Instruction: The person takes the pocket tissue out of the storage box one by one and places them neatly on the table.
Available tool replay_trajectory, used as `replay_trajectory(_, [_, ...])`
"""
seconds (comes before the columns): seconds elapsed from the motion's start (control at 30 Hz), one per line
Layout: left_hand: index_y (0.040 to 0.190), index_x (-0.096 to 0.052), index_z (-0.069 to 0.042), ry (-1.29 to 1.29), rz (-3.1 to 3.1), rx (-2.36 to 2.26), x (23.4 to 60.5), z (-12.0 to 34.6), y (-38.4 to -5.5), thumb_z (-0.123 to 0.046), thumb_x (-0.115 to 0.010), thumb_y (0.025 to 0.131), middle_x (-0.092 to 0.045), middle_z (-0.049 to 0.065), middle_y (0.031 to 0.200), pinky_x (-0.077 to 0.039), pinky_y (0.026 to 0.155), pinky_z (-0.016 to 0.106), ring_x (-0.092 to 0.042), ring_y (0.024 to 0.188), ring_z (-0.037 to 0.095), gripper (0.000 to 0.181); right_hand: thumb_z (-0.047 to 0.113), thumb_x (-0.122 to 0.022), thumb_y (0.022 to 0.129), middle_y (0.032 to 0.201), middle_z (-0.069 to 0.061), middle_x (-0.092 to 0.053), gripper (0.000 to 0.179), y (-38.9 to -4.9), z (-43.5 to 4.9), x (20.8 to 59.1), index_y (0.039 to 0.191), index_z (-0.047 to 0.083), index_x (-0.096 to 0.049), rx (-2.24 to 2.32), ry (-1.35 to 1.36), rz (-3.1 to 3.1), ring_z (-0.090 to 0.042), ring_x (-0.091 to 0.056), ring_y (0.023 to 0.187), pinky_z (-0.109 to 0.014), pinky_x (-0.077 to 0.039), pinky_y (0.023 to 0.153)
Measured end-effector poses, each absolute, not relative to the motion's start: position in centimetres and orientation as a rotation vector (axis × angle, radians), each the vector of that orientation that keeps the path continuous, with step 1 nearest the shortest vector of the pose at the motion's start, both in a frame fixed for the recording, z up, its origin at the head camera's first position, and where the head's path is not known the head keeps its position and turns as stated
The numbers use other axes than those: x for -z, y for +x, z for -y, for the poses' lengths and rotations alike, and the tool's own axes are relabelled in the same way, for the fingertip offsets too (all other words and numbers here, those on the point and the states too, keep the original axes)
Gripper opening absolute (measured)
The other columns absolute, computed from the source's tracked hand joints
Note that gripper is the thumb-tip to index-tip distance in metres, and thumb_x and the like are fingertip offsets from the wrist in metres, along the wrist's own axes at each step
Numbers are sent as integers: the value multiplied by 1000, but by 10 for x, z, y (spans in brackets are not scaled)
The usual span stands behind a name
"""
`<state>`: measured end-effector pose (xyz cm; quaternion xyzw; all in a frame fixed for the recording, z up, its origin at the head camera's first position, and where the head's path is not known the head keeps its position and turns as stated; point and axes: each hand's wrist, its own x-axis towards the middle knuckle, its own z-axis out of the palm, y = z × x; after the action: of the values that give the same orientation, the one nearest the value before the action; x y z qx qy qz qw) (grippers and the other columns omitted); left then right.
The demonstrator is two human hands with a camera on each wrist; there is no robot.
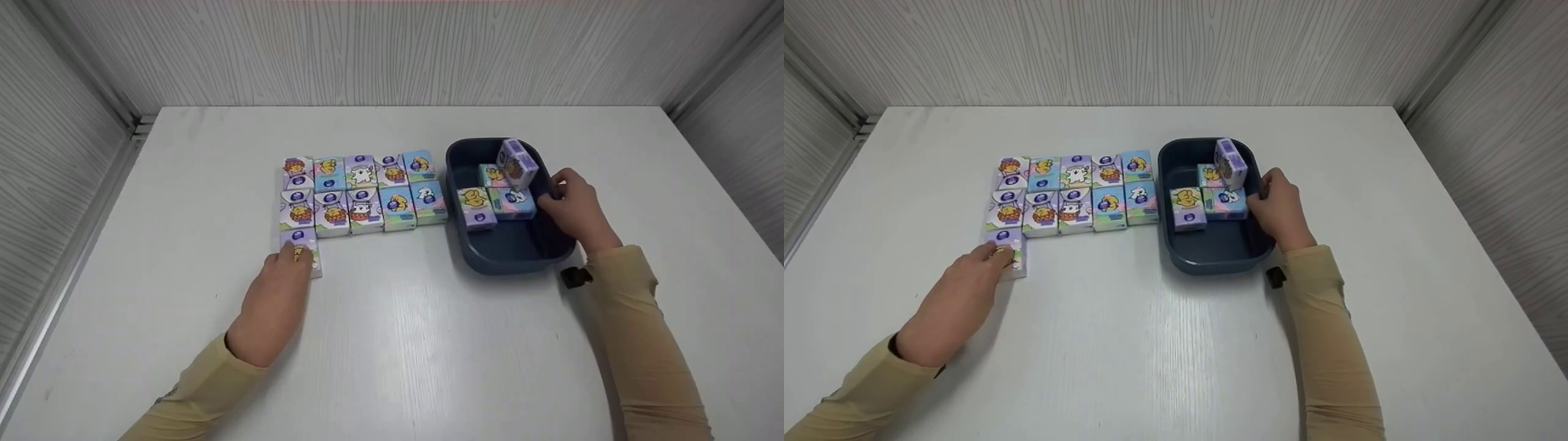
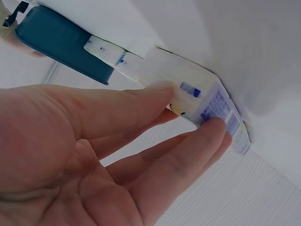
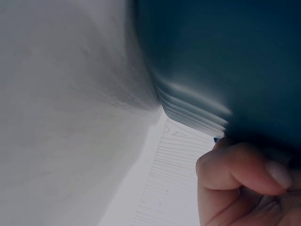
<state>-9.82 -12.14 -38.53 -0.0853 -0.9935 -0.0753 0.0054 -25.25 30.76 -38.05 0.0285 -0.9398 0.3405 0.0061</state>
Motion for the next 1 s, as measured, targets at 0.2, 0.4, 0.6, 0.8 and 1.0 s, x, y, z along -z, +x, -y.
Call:
replay_trajectory(0.2, [126, -54, 7, -286, 3052, 173, 383, 117, -101, 7, -71, 81, -50, 32, 124, -52, 79, 50, -55, 105, 44, 49, 12, -52, 89, 94, -16, -55, 23, -251, -312, 379, 105, 0, -43, -1073, 63, 2947, -23, -47, 77, -31, -39, 60])
replay_trajectory(0.4, [130, -53, 5, -352, 3021, 93, 377, 101, -100, -22, -75, 84, -47, 31, 131, -45, 92, 53, -49, 116, 46, 58, 13, -52, 89, 100, -20, -57, 24, -251, -313, 378, 106, 0, -43, -1078, 30, 2955, -26, -49, 81, -33, -41, 64])
replay_trajectory(0.6, [138, -49, -2, -536, 3078, 156, 364, 69, -100, -37, -68, 89, -41, 25, 142, -34, 104, 51, -39, 129, 41, 63, 12, -51, 87, 100, -20, -56, 24, -257, -309, 375, 106, 0, -42, -1077, 27, 2951, -27, -49, 83, -37, -40, 69])
replay_trajectory(0.8, [140, -46, -5, -751, 3002, 181, 344, 27, -119, -39, -57, 95, -36, 18, 148, -28, 109, 45, -33, 136, 34, 58, 11, -51, 86, 91, -15, -55, 20, -257, -307, 377, 102, 1, -44, -1061, 43, 2932, -25, -48, 79, -35, -39, 66])
replay_trajectory(1.0, [138, -47, -3, -920, 2909, 261, 334, -20, -154, -38, -54, 97, -40, 17, 144, -26, 110, 42, -36, 133, 30, 54, 10, -52, 86, 84, -12, -54, 19, -254, -307, 383, 102, 2, -44, -1066, 55, 2913, -23, -47, 73, -33, -38, 62])
